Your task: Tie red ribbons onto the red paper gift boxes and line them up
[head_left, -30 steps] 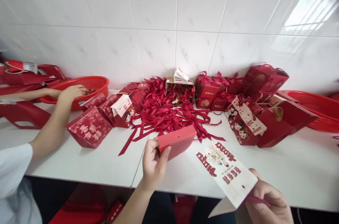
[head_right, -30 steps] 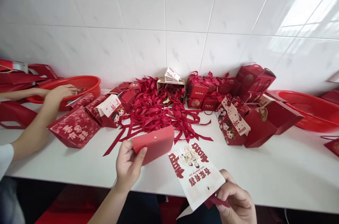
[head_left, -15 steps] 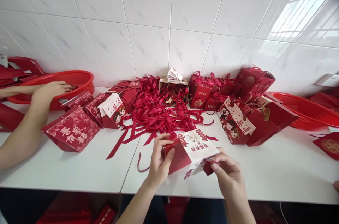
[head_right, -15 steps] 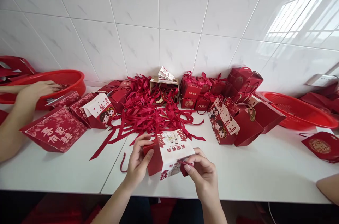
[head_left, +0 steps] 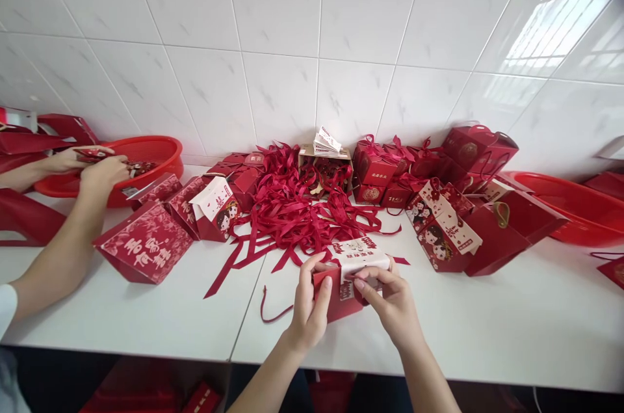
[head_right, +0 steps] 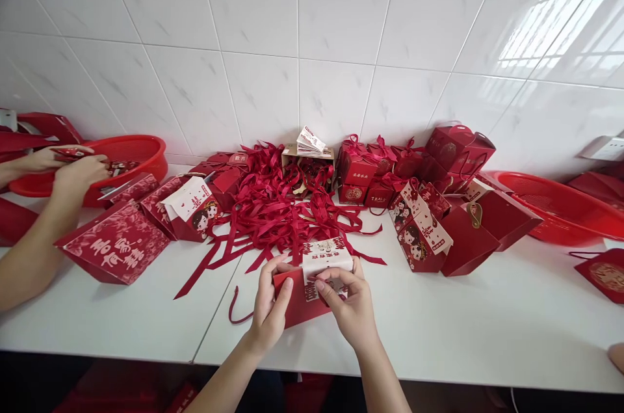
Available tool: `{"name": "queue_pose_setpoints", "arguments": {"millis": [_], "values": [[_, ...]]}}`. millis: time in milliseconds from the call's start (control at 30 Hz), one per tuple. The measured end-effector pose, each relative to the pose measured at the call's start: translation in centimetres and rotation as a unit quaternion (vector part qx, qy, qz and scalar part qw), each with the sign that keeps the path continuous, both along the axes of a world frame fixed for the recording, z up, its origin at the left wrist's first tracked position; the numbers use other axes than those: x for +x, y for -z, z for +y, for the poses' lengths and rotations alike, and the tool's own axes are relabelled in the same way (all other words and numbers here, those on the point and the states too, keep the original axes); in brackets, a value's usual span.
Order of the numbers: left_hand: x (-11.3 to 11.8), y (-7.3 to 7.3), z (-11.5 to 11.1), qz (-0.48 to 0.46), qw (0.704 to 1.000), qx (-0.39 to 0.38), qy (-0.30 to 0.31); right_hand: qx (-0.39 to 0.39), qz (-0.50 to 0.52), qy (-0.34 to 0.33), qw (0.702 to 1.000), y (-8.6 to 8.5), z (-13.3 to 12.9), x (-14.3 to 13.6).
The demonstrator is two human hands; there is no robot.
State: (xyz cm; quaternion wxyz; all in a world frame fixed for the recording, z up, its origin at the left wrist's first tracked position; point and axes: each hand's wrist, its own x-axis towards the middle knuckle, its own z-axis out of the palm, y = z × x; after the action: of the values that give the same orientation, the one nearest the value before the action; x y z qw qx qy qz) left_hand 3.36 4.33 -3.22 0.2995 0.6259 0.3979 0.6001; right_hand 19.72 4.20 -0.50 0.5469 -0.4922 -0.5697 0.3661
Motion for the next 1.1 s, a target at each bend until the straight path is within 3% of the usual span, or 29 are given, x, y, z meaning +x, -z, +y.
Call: {"name": "queue_pose_setpoints", "arguments": {"millis": [167, 300, 433, 533, 700, 967, 1100], "values": [[0.1, -0.2, 0.0, 0.004, 1.000, -0.009, -0.003, 0.009, -0.028, 0.022, 0.999, 0.4, 0.0, -0.1], [0.1, -0.3, 0.1, 0.018, 1.000, -0.004, -0.011, 0.073, -0.112, 0.062, 0.989, 0.2, 0.0, 0.2], [0.1, -0.5, 0.1, 0.028, 0.999, 0.001, -0.017, 0.128, -0.151, -0.007, 0.980, 0.0, 0.2, 0.5], [0.2, -0.5, 0.0, 0.032, 0.999, 0.003, -0.042, 0.117, -0.145, -0.070, 0.980, -0.3, 0.2, 0.5], [0.4, -0.3, 0.4, 0.028, 0.996, 0.005, -0.088, 0.110, -0.147, -0.100, 0.978, -0.7, 0.3, 0.2], [0.5, -1.0, 0.6, 0.013, 0.999, -0.022, -0.021, 0.120, -0.092, -0.117, 0.982, 0.1, 0.4, 0.2], [0.3, -1.2, 0.5, 0.015, 1.000, -0.026, -0.009, 0.142, -0.031, -0.093, 0.985, 0.8, 0.5, 0.2]]}}
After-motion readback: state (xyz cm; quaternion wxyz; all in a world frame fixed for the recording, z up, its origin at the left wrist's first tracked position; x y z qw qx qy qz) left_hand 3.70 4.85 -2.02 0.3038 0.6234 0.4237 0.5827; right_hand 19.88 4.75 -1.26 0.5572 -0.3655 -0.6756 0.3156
